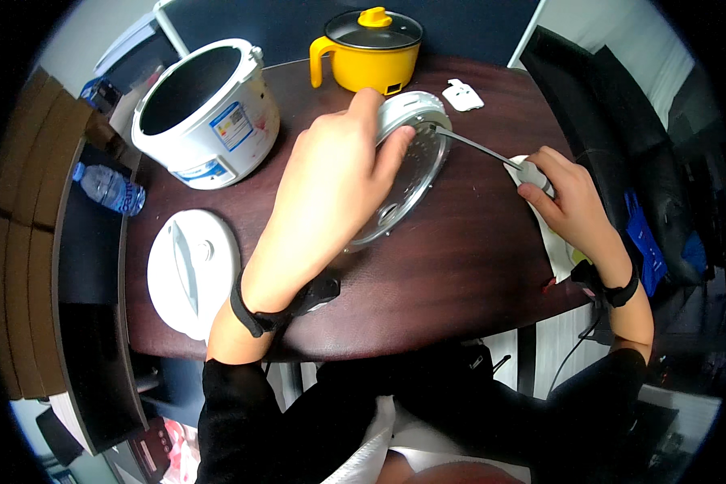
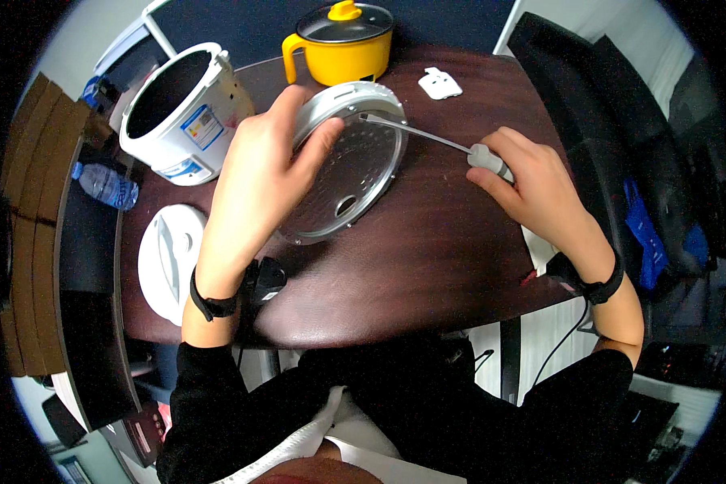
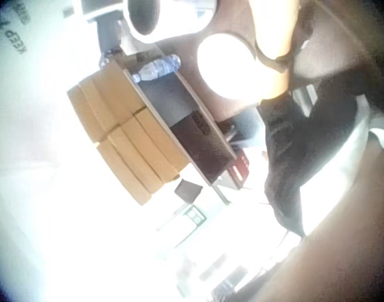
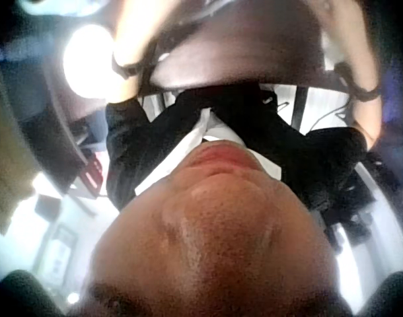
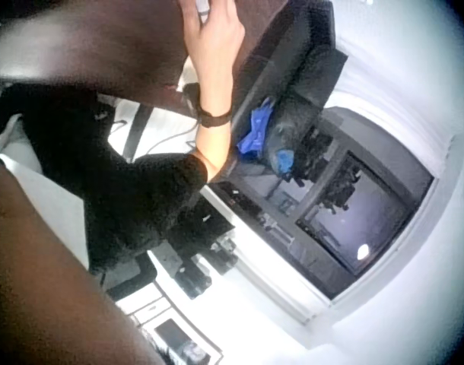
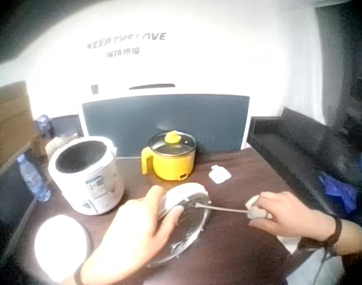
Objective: The person manipulates a circular metal steamer tray, repeatedly pressing and prying its rim with fingers and a screwdriver. The person rotates the tray and works on different sections of the rim, occasionally flipping the tray over.
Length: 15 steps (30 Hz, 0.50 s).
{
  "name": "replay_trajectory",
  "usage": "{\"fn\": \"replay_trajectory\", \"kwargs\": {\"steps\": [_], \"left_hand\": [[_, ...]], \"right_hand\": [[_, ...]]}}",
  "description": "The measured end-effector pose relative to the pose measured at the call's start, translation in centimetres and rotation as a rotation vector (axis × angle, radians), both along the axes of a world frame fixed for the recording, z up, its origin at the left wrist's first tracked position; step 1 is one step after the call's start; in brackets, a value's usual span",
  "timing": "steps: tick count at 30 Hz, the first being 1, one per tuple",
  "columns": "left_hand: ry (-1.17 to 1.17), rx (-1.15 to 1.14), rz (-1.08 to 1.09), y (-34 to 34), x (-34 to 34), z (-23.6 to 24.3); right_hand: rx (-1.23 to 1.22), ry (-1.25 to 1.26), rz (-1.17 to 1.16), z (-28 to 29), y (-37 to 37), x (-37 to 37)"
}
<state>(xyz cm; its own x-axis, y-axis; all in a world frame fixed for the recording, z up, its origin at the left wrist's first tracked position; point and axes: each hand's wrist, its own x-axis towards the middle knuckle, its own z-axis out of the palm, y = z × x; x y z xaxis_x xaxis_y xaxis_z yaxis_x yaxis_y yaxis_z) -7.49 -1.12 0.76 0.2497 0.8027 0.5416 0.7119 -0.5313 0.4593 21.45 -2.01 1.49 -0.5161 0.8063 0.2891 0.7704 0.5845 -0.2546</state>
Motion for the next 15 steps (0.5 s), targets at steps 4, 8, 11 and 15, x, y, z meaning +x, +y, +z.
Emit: {"fn": "replay_trajectory", "kwargs": {"steps": [4,8,11,15], "left_hand": [[0.016,-0.022,-0.011,0.6,0.4,0.2],[0.04,-0.031,0.013,1.1,0.5,0.9],[0.052,-0.007,0.049,1.9,0.1,0.9],[0.035,0.024,0.049,3.0,0.0,0.3]], "right_hand": [[-0.068,0.02,-0.059,0.4,-0.7,0.9],[-0.145,0.071,-0.045,0.3,-0.2,0.2],[-0.089,0.067,0.003,-0.2,1.1,-0.7],[-0.032,0.148,0.079,-1.5,3.0,-1.8]]}}
